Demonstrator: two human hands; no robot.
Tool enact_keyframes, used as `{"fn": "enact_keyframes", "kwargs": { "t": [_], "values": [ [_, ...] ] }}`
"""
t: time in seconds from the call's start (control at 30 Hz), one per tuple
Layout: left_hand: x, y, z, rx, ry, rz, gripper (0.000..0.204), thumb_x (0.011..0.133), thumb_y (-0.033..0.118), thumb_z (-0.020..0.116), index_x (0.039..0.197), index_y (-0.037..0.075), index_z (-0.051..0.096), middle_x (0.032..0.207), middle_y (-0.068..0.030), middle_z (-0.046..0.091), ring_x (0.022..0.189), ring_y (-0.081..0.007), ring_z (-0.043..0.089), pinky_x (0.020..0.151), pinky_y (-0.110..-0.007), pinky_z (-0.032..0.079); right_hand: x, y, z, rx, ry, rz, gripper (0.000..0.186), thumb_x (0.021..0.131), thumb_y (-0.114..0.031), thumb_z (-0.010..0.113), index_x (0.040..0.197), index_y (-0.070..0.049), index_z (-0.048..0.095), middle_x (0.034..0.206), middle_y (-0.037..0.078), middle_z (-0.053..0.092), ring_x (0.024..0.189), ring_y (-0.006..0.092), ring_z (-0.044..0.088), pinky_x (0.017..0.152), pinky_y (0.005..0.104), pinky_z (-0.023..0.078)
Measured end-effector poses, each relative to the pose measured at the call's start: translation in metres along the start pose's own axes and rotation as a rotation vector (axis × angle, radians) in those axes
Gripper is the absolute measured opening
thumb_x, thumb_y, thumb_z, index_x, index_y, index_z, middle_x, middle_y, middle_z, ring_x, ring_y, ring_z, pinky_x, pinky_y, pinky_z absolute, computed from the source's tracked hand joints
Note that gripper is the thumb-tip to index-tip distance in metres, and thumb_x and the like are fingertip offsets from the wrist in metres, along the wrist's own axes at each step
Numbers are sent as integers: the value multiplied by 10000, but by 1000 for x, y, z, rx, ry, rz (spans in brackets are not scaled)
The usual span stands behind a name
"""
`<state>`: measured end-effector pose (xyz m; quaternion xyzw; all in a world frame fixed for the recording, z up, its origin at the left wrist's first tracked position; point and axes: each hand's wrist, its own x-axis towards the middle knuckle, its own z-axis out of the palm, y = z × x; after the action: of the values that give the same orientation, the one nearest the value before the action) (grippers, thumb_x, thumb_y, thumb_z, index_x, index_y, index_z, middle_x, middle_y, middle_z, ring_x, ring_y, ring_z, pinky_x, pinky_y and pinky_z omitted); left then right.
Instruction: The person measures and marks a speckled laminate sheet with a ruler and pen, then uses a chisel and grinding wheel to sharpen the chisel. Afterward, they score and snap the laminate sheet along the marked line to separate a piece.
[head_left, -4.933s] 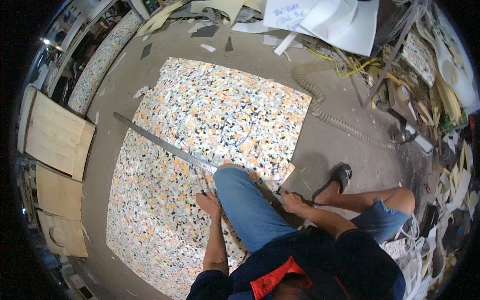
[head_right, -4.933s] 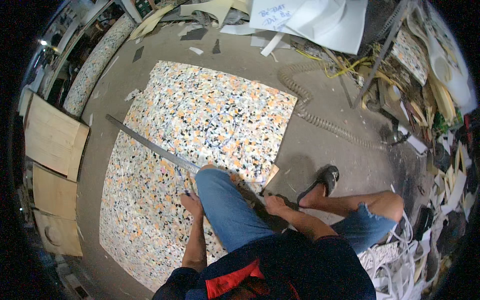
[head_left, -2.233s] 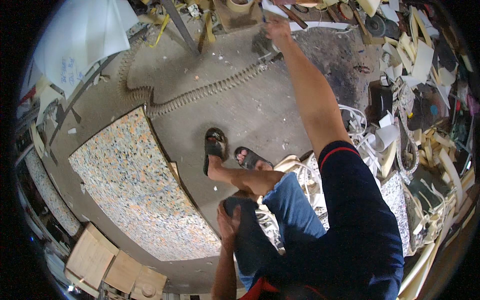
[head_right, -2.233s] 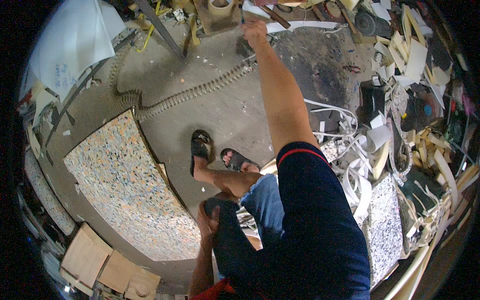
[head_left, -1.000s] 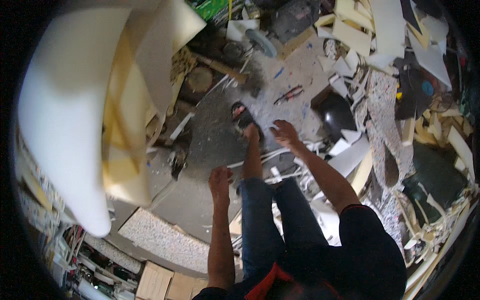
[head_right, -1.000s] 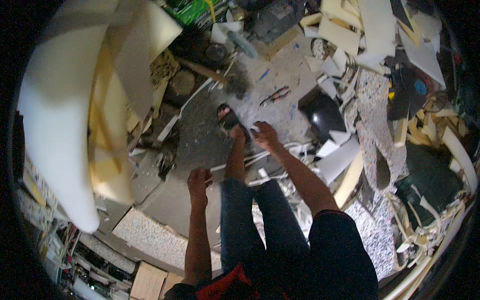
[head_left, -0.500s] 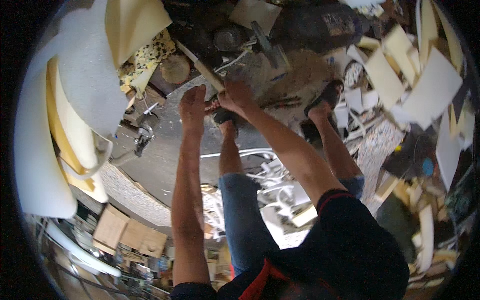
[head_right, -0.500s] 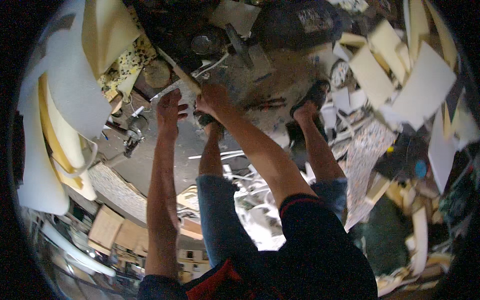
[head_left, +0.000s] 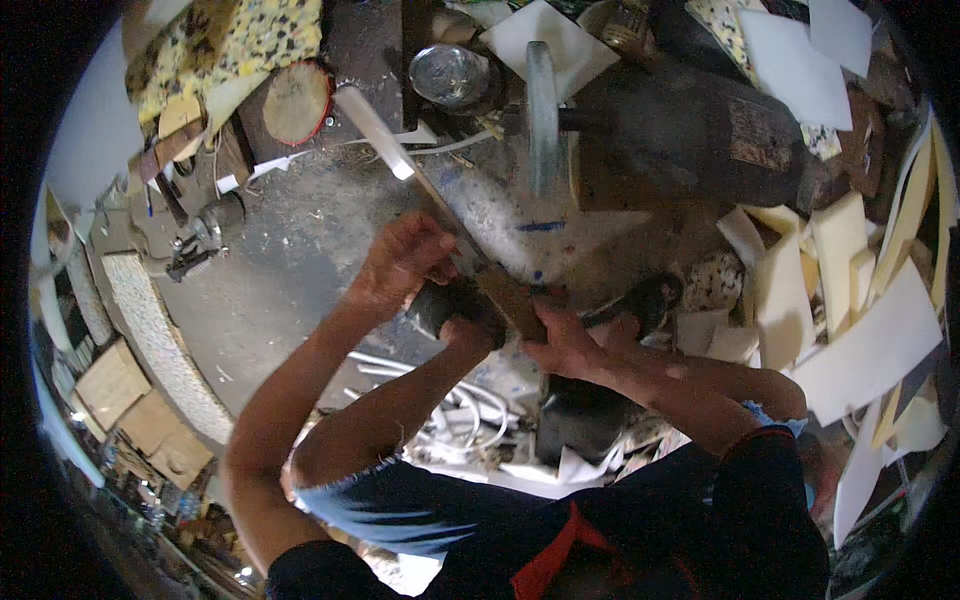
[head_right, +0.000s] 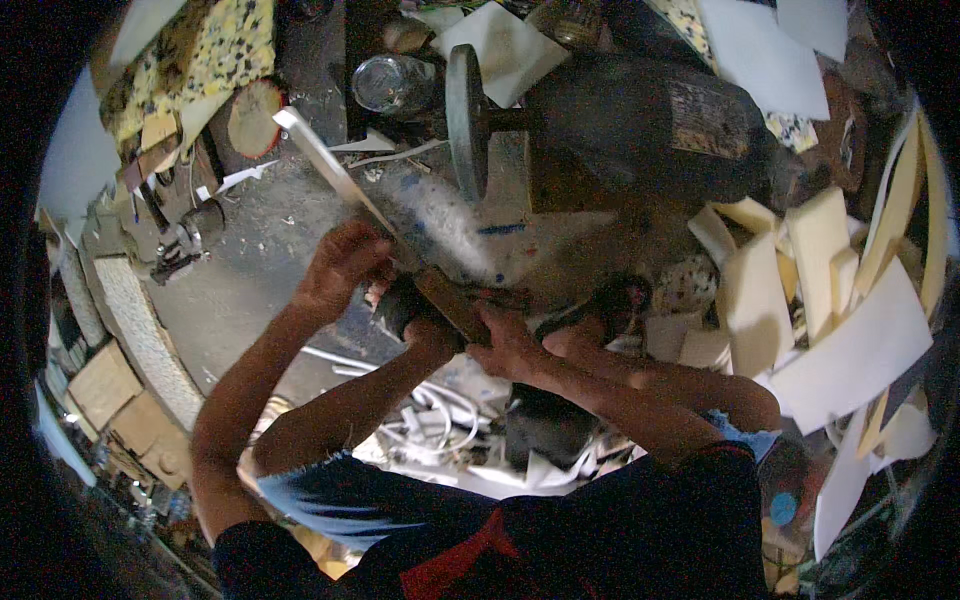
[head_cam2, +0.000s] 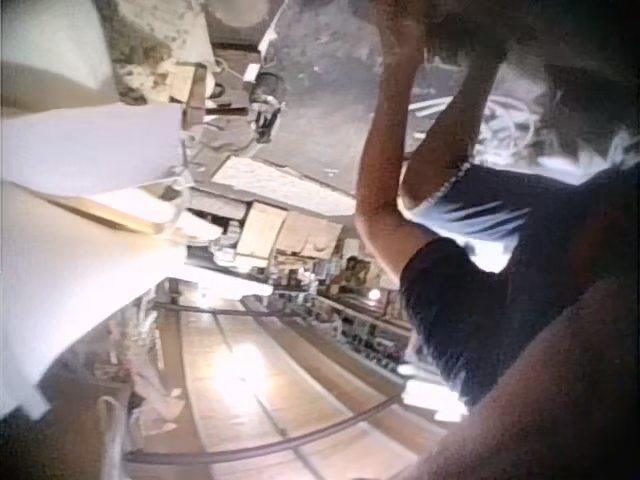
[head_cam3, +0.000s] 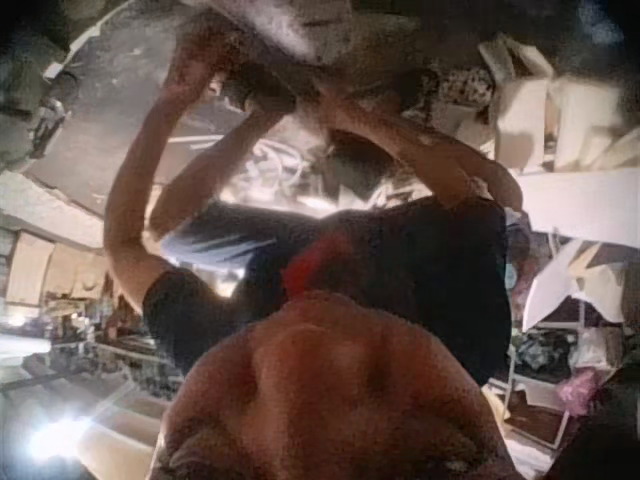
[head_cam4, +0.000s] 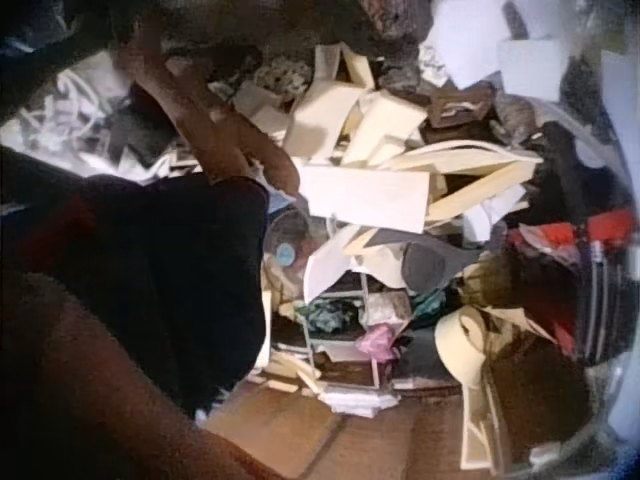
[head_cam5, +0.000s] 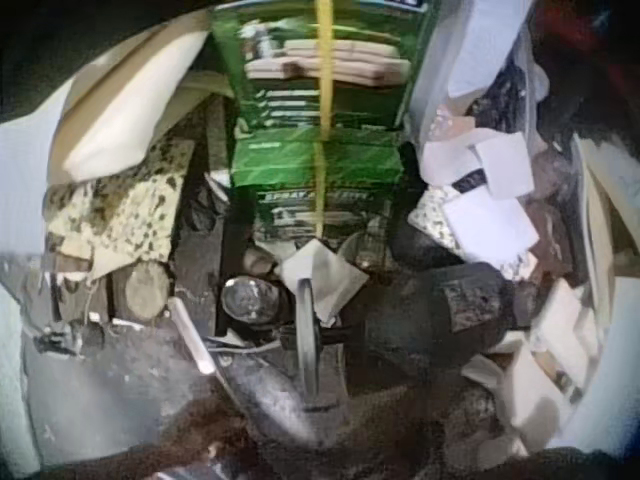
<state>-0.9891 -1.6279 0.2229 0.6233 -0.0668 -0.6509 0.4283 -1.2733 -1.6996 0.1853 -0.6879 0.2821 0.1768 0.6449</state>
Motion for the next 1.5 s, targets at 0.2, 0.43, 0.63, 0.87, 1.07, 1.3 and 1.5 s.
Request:
{"fn": "enact_keyframes", "kwargs": {
  "t": [0.2,0.43,0.63,0.87,1.07,1.3,1.5],
  "values": [
    [38,-32,-26,478,253,371,526,910,233,712,1326,-12,504,1229,-163,609,1128,-258,607,967,-368,495,36,13,-34,-78,357,-172,437,831,-283,725,1145,-29,557,975,209,674,912,372,671,782,450,511],
    [136,-65,37,654,948,801,882,749,217,831,1425,-76,347,1311,-293,509,1228,-424,511,1041,-441,422,-30,-17,-55,18,499,-203,368,887,-250,688,1129,0,568,929,167,660,813,277,642,732,381,511],
    [186,-39,33,537,1002,730,930,711,167,818,1441,-52,285,1354,-309,455,1259,-456,462,1049,-484,404,-86,11,-51,-214,618,-190,280,875,-193,690,1025,3,558,818,94,622,748,163,597,653,333,490],
    [207,-28,22,495,989,669,945,586,291,899,1365,24,436,1167,-253,642,1107,-442,586,963,-491,464,-100,33,-42,-273,656,-25,337,836,-189,751,1061,-5,579,897,153,707,783,238,682,730,373,534],
    [205,-38,14,398,854,906,869,571,244,903,1293,-11,493,1154,-248,633,1064,-440,593,928,-476,491,-101,46,-39,-71,668,-37,316,840,-179,743,1049,-10,578,911,151,702,807,228,677,725,380,527],
    [160,-72,25,458,870,718,1111,573,256,938,1435,-36,300,1403,-247,432,1330,-396,405,1123,-427,355,-118,59,-33,-182,682,5,294,854,-190,720,1047,-13,587,911,155,666,838,263,645,751,392,515],
    [79,-108,7,381,853,768,1025,609,229,912,1401,-51,325,1340,-263,463,1276,-414,451,1091,-435,376,-124,56,-24,-433,610,-73,305,886,-221,684,1084,-11,585,939,162,668,850,295,652,760,407,518]
  ]
}}
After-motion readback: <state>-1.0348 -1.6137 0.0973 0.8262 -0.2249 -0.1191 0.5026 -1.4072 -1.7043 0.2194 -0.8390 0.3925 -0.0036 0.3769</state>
